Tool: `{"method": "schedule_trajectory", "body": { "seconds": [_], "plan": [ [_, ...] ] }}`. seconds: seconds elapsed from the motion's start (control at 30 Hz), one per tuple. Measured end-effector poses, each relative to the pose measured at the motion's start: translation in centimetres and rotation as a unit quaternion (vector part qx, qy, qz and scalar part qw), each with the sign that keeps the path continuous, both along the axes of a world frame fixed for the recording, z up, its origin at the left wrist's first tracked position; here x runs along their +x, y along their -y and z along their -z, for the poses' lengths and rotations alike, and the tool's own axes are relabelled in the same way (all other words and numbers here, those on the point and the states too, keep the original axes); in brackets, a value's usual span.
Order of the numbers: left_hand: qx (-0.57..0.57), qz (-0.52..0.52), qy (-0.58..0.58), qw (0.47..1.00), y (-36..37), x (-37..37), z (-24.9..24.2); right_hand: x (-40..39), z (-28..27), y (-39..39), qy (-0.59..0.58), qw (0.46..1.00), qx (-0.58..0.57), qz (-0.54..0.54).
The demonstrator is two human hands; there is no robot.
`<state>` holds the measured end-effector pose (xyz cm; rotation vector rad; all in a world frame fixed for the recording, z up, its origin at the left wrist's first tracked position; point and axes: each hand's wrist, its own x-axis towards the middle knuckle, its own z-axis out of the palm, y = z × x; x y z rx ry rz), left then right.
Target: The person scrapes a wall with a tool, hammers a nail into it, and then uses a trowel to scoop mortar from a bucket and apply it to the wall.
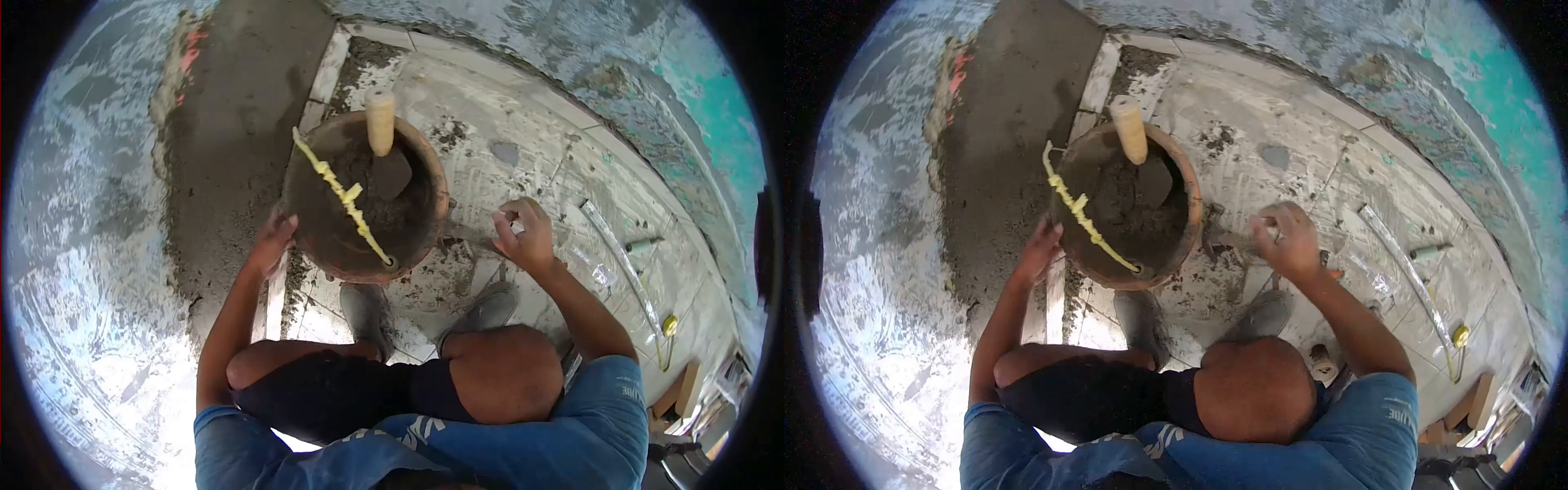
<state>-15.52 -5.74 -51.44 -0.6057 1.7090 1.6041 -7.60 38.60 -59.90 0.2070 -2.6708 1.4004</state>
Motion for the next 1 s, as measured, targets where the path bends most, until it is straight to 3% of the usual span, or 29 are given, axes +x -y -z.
{"method": "schedule_trajectory", "body": {
  "seconds": [0.03,0.07,0.13,0.2,0.27,0.33,0.4,0.43,0.47,0.53,0.67,0.7,0.73,0.77,0.8,0.87,0.9,0.93,1.0],
  "plan": [
    [-0.096,0.059,-0.132,0.985,-0.5,-0.8,-0.6,1.7,2.9,-0.9,0.058,0.995,0.084,0.007],
    [-0.187,0.115,-0.264,0.939,-1.2,-2.1,-1.3,3.0,4.1,-1.1,0.047,0.995,0.090,0.009],
    [-0.234,0.256,-0.460,0.817,-3.5,-5.4,-5.2,5.8,5.6,-0.9,0.113,0.946,0.288,-0.095],
    [-0.154,0.311,-0.570,0.745,-7.7,-8.1,-9.0,7.0,7.1,-0.1,0.145,0.932,0.315,-0.110],
    [-0.091,0.342,-0.583,0.731,-11.5,-9.7,-9.6,7.4,8.1,0.1,0.168,0.915,0.346,-0.121],
    [-0.028,0.374,-0.600,0.707,-12.3,-10.4,-10.4,8.1,8.5,-0.1,0.110,0.915,0.372,-0.112],
    [-0.111,0.471,-0.399,0.779,-12.1,-10.5,-11.4,8.3,7.1,-1.9,0.105,0.911,0.388,-0.095],
    [-0.071,0.405,-0.361,0.837,-11.4,-9.2,-12.5,8.5,5.8,-3.1,0.160,0.899,0.399,-0.083],
    [-0.065,0.400,-0.362,0.839,-9.8,-8.4,-12.5,8.9,4.8,-4.2,0.216,0.884,0.408,-0.071],
    [-0.020,0.359,-0.251,0.899,-4.5,-7.6,-12.0,10.8,4.9,-7.8,0.212,0.876,0.429,-0.049],
    [0.013,0.239,-0.284,0.928,1.7,-2.5,-6.2,15.1,5.2,-15.1,0.279,0.824,0.493,0.004],
    [-0.090,0.210,-0.378,0.897,1.4,-1.2,-5.1,15.9,5.1,-16.4,0.275,0.822,0.499,0.003],
    [-0.191,0.175,-0.463,0.848,1.4,-0.1,-3.8,16.5,5.0,-17.6,0.314,0.787,0.531,0.020],
    [-0.228,0.151,-0.448,0.851,1.7,0.7,-1.7,16.6,4.8,-18.3,0.351,0.748,0.561,0.040],
    [-0.223,0.141,-0.452,0.852,1.8,1.0,0.3,15.8,4.9,-18.6,0.345,0.745,0.570,0.042],
    [0.003,-0.027,-0.268,0.963,2.1,1.3,3.1,15.6,5.1,-19.1,0.356,0.735,0.576,0.034],
    [0.011,-0.054,-0.211,0.976,1.9,1.3,2.9,13.1,3.8,-17.7,0.403,0.733,0.546,0.032],
    [0.018,-0.053,-0.215,0.975,1.9,1.1,3.4,9.9,2.3,-15.6,0.348,0.766,0.538,0.050],
    [0.161,-0.108,-0.137,0.971,2.0,1.0,5.0,3.0,-1.4,-10.0,0.174,0.851,0.489,0.083]
  ]
}}
